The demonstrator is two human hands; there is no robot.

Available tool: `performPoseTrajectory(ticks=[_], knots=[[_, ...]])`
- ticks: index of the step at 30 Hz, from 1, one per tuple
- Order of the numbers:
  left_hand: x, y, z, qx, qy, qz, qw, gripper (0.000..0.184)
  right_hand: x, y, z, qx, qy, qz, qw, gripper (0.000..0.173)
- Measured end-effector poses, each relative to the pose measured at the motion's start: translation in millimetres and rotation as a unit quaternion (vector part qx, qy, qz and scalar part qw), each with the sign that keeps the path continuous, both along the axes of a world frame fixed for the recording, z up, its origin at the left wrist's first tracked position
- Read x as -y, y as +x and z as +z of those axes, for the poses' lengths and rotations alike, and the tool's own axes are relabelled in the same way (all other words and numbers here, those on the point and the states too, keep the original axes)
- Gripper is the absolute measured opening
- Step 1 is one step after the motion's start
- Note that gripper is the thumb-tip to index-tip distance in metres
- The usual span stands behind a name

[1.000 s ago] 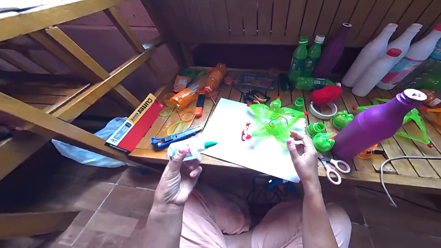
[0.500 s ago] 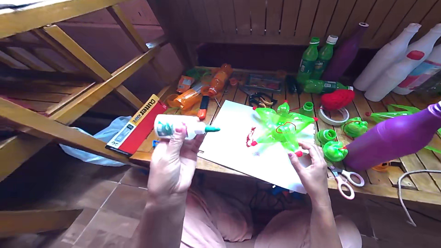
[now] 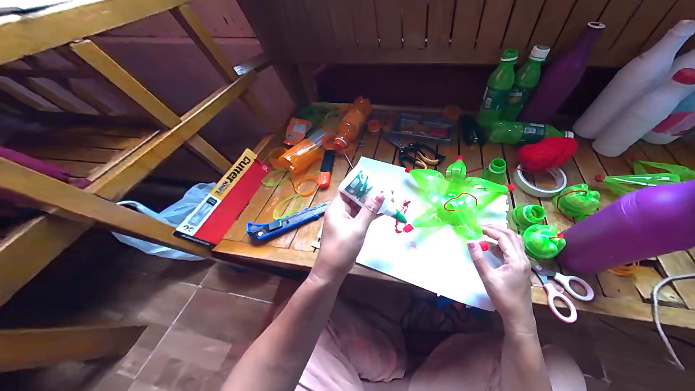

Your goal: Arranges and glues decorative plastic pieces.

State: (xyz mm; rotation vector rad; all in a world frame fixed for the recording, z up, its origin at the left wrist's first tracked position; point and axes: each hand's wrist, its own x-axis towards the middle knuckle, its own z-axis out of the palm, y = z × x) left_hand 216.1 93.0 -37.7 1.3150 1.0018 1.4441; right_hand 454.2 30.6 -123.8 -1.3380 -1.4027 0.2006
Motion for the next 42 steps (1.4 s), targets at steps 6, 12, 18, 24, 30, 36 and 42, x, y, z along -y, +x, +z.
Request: performPoseTrajectory(ticks=[6, 12, 18, 24, 30, 36, 42], knots=[[-5.9, 1.3, -1.1, 0.004, -0.051, -0.018, 0.999, 0.033, -0.3, 0.3, -1.3, -0.005, 0.0, 0.0, 1.0, 0.041], [-9.1, 3.8, -2.0, 0.002, -0.063, -0.027, 0.998, 0.034, 0.2, -0.6, 0.0, -0.002, -0.001, -0.002, 1.0, 0.039], [-11.0, 3.9, -2.4, 0.01, -0.066, -0.04, 0.997, 0.033, 0.2, -0.8, 1.1, 0.003, -0.006, -0.004, 1.0, 0.037], [-0.9, -3.0, 18.8, -0.01, 0.022, -0.026, 0.999, 0.038, 0.4, -1.0, 1.1, 0.003, -0.008, -0.008, 1.0, 0.038], [10.7, -26.6, 50.1, -0.068, 0.414, 0.116, 0.9, 0.036, 0.8, -0.8, 0.6, 0.001, -0.003, -0.002, 1.0, 0.038], [-5.9, -4.9, 8.2, -0.087, 0.097, 0.009, 0.991, 0.045, 1.1, -2.6, 2.2, -0.003, -0.007, -0.005, 1.0, 0.038], [-6.0, 6.5, 1.9, -0.041, 0.027, -0.021, 0.999, 0.035, 0.0, -1.9, 1.1, 0.0, 0.002, -0.007, 1.0, 0.038]])
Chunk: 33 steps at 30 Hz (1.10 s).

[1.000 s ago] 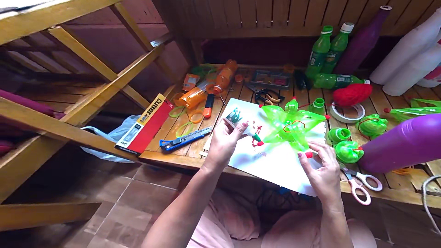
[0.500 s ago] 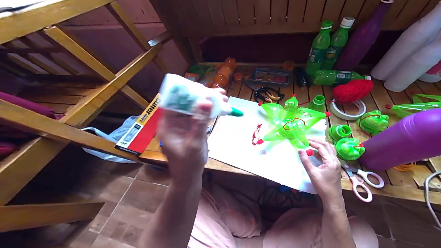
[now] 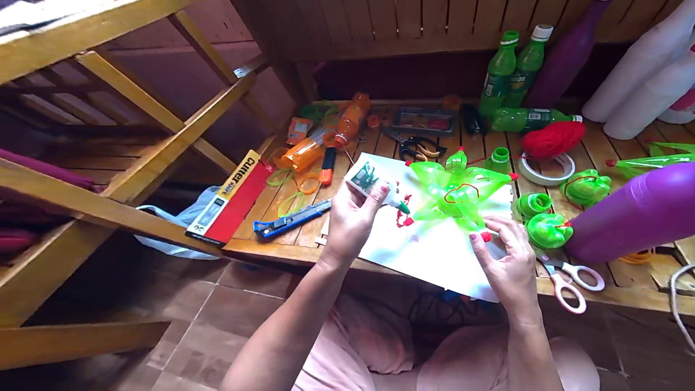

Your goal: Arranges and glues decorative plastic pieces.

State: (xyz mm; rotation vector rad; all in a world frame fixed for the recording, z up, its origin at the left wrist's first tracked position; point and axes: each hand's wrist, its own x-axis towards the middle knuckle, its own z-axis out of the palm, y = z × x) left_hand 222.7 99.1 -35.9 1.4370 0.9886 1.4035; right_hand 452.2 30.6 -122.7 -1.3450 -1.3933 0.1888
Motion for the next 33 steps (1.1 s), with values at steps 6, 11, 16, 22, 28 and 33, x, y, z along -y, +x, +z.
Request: performPoseTrajectory(ticks=[6, 11, 16, 22, 28, 33], knots=[[0.6, 1.8, -3.4, -0.006, -0.024, -0.004, 1.0, 0.035, 0.1, -0.4, -0.7, -0.001, 0.002, 0.0, 1.0, 0.037], [-0.3, 0.7, -5.1, -0.017, -0.031, -0.001, 0.999, 0.037, 0.2, -0.7, 0.0, -0.001, 0.002, -0.002, 1.0, 0.035], [-0.9, -0.2, -5.9, -0.022, -0.033, -0.004, 0.999, 0.037, 0.1, -0.5, 0.2, 0.002, 0.004, -0.001, 1.0, 0.035], [-1.5, -1.3, -7.2, -0.026, -0.032, -0.001, 0.999, 0.036, 0.2, 0.0, -1.2, 0.003, 0.003, 0.003, 1.0, 0.036], [-1.6, -1.1, -8.9, -0.028, -0.018, -0.006, 0.999, 0.034, 0.6, -0.4, 0.4, 0.009, 0.006, -0.002, 1.0, 0.037], [-1.2, -0.1, -7.1, -0.035, -0.021, 0.001, 0.999, 0.035, 0.4, 0.2, 0.5, 0.016, 0.013, 0.002, 1.0, 0.034]])
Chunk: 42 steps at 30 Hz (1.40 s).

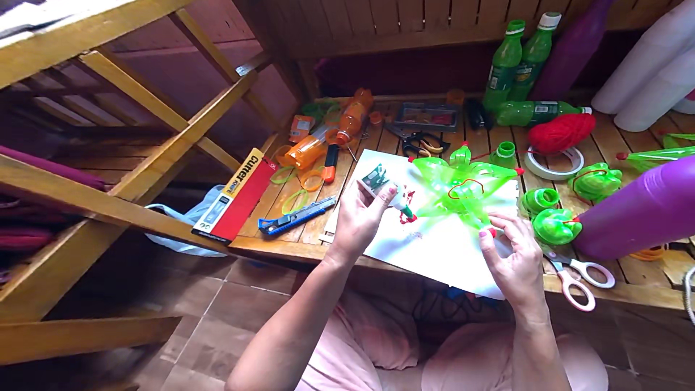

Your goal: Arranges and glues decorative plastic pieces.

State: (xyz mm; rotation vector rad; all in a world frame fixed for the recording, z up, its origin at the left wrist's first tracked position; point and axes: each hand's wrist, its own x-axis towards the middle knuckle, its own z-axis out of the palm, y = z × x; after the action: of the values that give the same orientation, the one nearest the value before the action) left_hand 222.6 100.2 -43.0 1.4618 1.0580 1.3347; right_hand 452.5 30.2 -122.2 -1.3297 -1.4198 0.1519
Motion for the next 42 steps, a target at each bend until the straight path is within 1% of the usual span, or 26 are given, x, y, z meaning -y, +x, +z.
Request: performPoseTrajectory(ticks=[8, 10, 12, 13, 14, 16, 17, 18, 19, 20, 22, 24, 26, 30, 36, 42], knots=[[-0.2, 2.3, -0.1, -0.02, 0.019, 0.001, 1.0, 0.033, 0.4, 0.3, -0.1, -0.006, -0.007, 0.002, 1.0, 0.033], [-0.5, 2.8, 2.4, 0.006, 0.002, -0.005, 1.0, 0.035, 0.4, 0.6, -0.7, -0.007, -0.006, 0.002, 1.0, 0.034], [2.4, 1.8, 12.7, 0.05, -0.008, -0.002, 0.999, 0.036, 0.4, 0.8, -0.5, -0.008, -0.007, 0.005, 1.0, 0.036], [5.4, 0.5, 20.5, 0.074, 0.01, 0.012, 0.997, 0.036, 0.5, 0.7, -0.5, -0.01, -0.009, 0.006, 1.0, 0.036], [8.4, -1.9, 27.3, 0.097, 0.052, 0.028, 0.993, 0.037, 0.5, 0.6, -0.5, -0.013, -0.01, 0.007, 1.0, 0.036], [9.7, -7.3, 33.1, 0.108, 0.178, 0.055, 0.977, 0.039, 0.0, 0.5, -1.0, -0.015, -0.01, 0.007, 1.0, 0.035], [7.6, -10.6, 29.9, 0.077, 0.226, 0.054, 0.97, 0.039, 0.1, 0.6, -1.1, -0.014, -0.011, 0.007, 1.0, 0.035], [6.1, -12.8, 23.7, 0.024, 0.229, 0.043, 0.972, 0.039, 0.2, 0.5, -1.3, -0.013, -0.012, 0.007, 1.0, 0.035], [5.5, -11.5, 17.9, -0.028, 0.187, 0.028, 0.982, 0.04, 0.6, 0.3, -1.1, -0.013, -0.013, 0.008, 1.0, 0.035], [5.1, -7.5, 12.7, -0.053, 0.138, 0.019, 0.989, 0.039, 0.6, 0.1, -0.8, -0.014, -0.012, 0.009, 1.0, 0.035], [4.6, -1.9, 7.0, -0.061, 0.079, 0.009, 0.995, 0.037, 0.2, 0.1, -0.2, -0.012, -0.011, 0.007, 1.0, 0.036], [4.4, 0.4, 3.2, -0.046, 0.056, 0.002, 0.997, 0.036, 0.9, 0.1, -0.1, -0.008, -0.01, 0.006, 1.0, 0.035], [3.9, 2.3, 0.6, -0.039, 0.051, -0.002, 0.998, 0.036, 0.6, 0.4, -0.3, -0.005, -0.006, 0.004, 1.0, 0.034], [4.4, 3.8, 0.1, -0.057, 0.047, 0.003, 0.997, 0.032, 0.8, -0.4, 0.2, -0.004, -0.007, 0.002, 1.0, 0.033], [3.9, 2.4, 1.3, -0.066, 0.047, 0.012, 0.997, 0.033, 0.8, -0.3, -0.3, -0.007, -0.01, 0.002, 1.0, 0.034], [1.2, 2.4, 0.4, -0.067, 0.058, 0.0, 0.996, 0.034, 1.0, 0.0, 0.3, -0.007, -0.013, 0.004, 1.0, 0.034]])
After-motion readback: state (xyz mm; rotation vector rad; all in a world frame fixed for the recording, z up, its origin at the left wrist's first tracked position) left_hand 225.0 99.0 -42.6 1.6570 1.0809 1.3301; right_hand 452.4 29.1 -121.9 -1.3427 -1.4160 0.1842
